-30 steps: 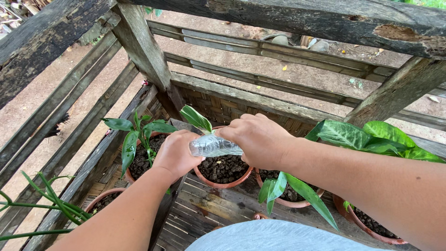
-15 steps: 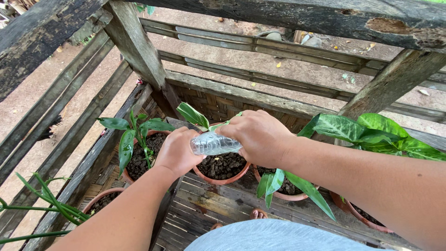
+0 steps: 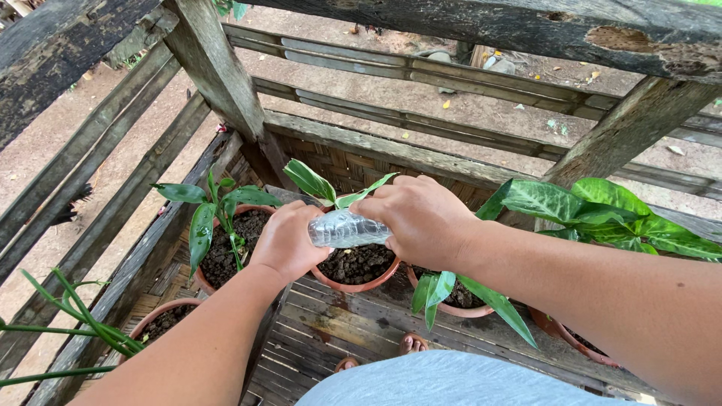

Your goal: The person waters several potted plants on a wooden balcony using a clear plastic water bottle. They pour water into the soil of each pot in sequence, moving from one plant to the next.

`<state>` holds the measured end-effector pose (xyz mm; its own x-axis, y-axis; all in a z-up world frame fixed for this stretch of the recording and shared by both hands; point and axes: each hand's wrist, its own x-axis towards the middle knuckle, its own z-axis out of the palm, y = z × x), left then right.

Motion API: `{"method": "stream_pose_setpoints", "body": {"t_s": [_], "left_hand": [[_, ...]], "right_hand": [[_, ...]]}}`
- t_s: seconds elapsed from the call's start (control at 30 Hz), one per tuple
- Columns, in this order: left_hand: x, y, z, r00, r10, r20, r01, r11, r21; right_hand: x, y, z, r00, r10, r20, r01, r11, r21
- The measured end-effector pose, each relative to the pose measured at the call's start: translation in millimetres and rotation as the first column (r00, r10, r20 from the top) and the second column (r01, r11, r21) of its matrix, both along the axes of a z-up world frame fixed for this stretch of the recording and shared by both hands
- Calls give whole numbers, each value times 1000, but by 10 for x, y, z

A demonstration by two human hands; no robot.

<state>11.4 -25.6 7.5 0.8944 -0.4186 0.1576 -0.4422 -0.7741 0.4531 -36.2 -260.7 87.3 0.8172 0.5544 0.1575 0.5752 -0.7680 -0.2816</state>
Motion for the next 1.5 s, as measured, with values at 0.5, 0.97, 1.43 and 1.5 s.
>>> {"method": "stream_pose_setpoints", "body": {"t_s": [0.5,0.97,1.43,1.5], "left_hand": [[-44,80,-30,1000,-5,27,5,1000,-11],[-91,28,-86,1000,-18,25,18,1000,-6],[-24,11,-67,997,-51,51,52,999,-8],[-2,1,-45,996,-59,62,59,998,4]], "right_hand": [[-52,42,35,1000,0,-11,0,1000,1],[-182,29,71,999,-34,-22,34,999,-29],[-183,8,68,999,-41,8,41,999,-1],[-169,1,64,999,-42,14,42,999,-3]]}}
